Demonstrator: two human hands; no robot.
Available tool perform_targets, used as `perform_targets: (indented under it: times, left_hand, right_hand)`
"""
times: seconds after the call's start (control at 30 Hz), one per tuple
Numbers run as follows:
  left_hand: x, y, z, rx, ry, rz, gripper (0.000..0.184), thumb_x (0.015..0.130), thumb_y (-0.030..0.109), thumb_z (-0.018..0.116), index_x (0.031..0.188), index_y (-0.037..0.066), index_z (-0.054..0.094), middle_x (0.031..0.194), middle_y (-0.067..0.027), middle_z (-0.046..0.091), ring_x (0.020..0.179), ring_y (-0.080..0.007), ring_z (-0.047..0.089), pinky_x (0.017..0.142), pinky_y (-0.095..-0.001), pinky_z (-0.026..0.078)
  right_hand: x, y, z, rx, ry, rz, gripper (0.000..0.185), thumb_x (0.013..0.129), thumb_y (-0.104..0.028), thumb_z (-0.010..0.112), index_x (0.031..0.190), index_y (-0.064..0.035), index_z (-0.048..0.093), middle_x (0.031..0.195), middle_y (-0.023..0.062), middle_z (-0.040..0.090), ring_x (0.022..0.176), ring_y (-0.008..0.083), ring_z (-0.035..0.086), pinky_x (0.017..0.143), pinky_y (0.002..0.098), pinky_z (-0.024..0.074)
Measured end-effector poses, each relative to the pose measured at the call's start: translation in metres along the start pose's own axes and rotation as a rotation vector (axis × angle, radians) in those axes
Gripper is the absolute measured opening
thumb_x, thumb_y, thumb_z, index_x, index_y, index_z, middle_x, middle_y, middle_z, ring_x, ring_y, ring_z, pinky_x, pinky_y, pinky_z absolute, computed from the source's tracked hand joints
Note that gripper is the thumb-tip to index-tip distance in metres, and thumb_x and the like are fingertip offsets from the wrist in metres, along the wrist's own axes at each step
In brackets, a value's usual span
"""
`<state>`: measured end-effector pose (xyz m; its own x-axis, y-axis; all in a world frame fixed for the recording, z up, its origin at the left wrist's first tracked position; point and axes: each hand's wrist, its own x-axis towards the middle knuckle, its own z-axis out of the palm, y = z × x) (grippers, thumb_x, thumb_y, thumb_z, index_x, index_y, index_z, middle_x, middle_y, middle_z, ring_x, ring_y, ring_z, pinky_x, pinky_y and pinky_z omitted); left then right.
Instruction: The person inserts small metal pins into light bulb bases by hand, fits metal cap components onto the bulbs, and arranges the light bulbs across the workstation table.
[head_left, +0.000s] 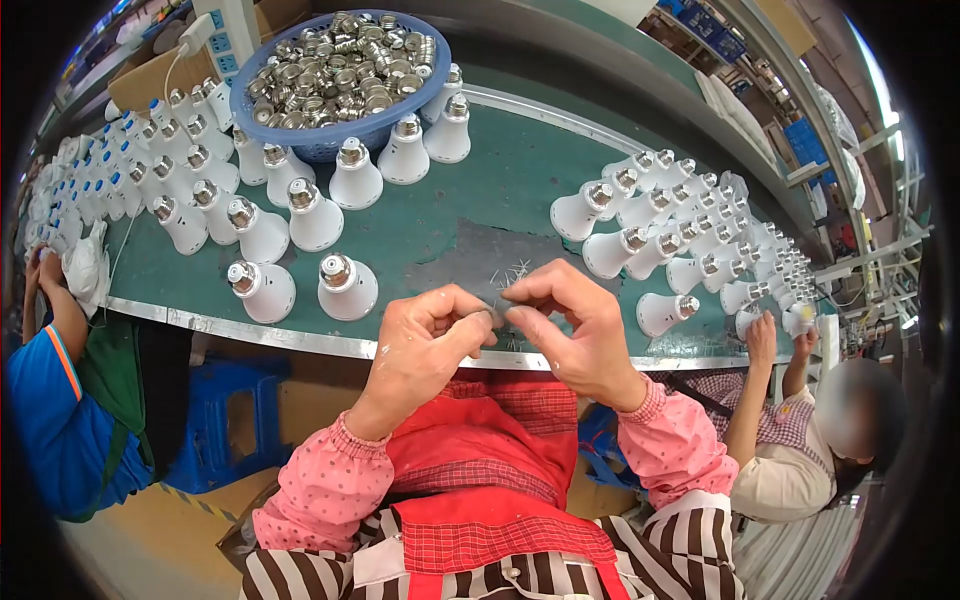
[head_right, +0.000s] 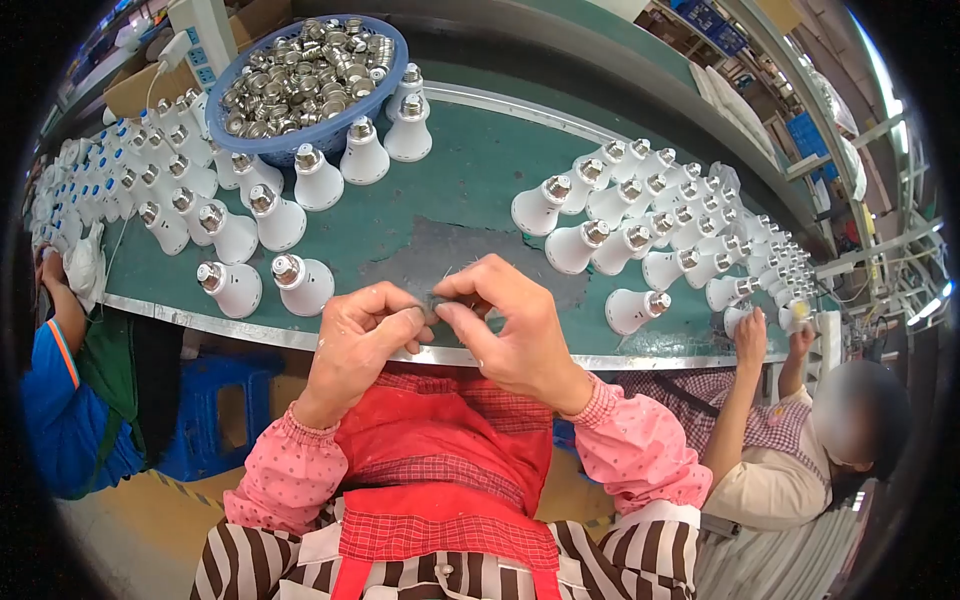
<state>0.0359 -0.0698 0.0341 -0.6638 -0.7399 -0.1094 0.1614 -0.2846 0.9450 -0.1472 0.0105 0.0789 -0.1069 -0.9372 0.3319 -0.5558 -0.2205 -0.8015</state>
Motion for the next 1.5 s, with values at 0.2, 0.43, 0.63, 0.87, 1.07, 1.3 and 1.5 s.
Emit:
perform_targets:
  times: [0.2, 0.43, 0.63, 0.87, 1.07, 1.3, 1.5]
  left_hand:
    - [-0.001, 0.005, -0.005, -0.034, -0.093, -0.049, 0.009, 0.099, 0.005, 0.066, 0.098, -0.002, 0.073, 0.086, -0.0062, 0.073, 0.076, -0.0079, 0.064, 0.070, -0.0249, 0.053]
    - [0.000, 0.000, -0.004, -0.065, -0.054, -0.061, 0.010, 0.095, 0.006, 0.068, 0.088, -0.001, 0.068, 0.081, -0.0007, 0.068, 0.074, -0.0039, 0.060, 0.065, -0.0233, 0.049]
    - [-0.007, 0.011, 0.004, 0.183, 0.041, 0.049, 0.010, 0.093, 0.003, 0.068, 0.085, -0.002, 0.067, 0.078, 0.0030, 0.064, 0.073, -0.0005, 0.055, 0.062, -0.0215, 0.045]
    - [-0.011, 0.008, -0.009, -0.026, -0.001, 0.007, 0.010, 0.095, 0.005, 0.068, 0.087, -0.002, 0.067, 0.080, 0.0018, 0.066, 0.074, -0.0019, 0.058, 0.062, -0.0224, 0.047]
    - [-0.016, 0.003, -0.019, 0.009, -0.010, -0.024, 0.008, 0.094, 0.004, 0.070, 0.088, -0.002, 0.067, 0.081, -0.0012, 0.069, 0.072, -0.0060, 0.062, 0.063, -0.0257, 0.050]
    - [-0.037, 0.013, -0.043, 0.852, 0.762, 0.579, 0.037, 0.083, 0.003, 0.082, 0.118, 0.002, 0.070, 0.100, -0.0109, 0.068, 0.076, -0.0215, 0.065, 0.067, -0.0324, 0.051]
    - [-0.008, 0.003, -0.060, 0.749, 0.603, 0.466, 0.049, 0.083, 0.005, 0.083, 0.128, 0.002, 0.067, 0.105, -0.0128, 0.068, 0.087, -0.0256, 0.067, 0.075, -0.0360, 0.053]
  right_hand:
    - [-0.004, 0.013, 0.012, 0.157, -0.019, 0.061, 0.010, 0.089, 0.004, 0.071, 0.098, 0.0002, 0.070, 0.090, 0.0074, 0.065, 0.072, 0.0143, 0.062, 0.063, 0.0308, 0.0503]
    - [0.004, 0.004, 0.018, -0.271, -0.013, -0.291, 0.018, 0.081, 0.008, 0.070, 0.095, -0.0002, 0.063, 0.087, 0.0107, 0.058, 0.072, 0.0255, 0.061, 0.060, 0.0365, 0.0495]
    - [0.012, -0.012, 0.013, -0.615, -0.113, -0.521, 0.023, 0.076, 0.007, 0.072, 0.095, -0.0016, 0.062, 0.085, 0.0121, 0.054, 0.073, 0.0316, 0.059, 0.062, 0.0429, 0.0502]
    - [0.005, -0.008, 0.021, -0.146, -0.057, -0.168, 0.023, 0.077, 0.009, 0.071, 0.095, -0.0018, 0.062, 0.083, 0.0121, 0.054, 0.071, 0.0317, 0.059, 0.062, 0.0422, 0.0492]
    - [0.013, -0.005, 0.028, -0.293, -0.071, -0.406, 0.022, 0.075, 0.011, 0.071, 0.092, -0.0014, 0.062, 0.082, 0.0128, 0.055, 0.070, 0.0309, 0.059, 0.059, 0.0403, 0.0479]
    - [0.029, -0.005, 0.038, -0.213, -0.037, -0.322, 0.023, 0.078, 0.011, 0.070, 0.094, -0.0018, 0.061, 0.083, 0.0112, 0.056, 0.068, 0.0295, 0.058, 0.059, 0.0387, 0.0475]
    - [0.055, -0.015, 0.050, -0.150, -0.072, -0.209, 0.020, 0.081, 0.009, 0.069, 0.095, -0.0017, 0.060, 0.086, 0.0121, 0.056, 0.069, 0.0300, 0.059, 0.061, 0.0384, 0.0478]
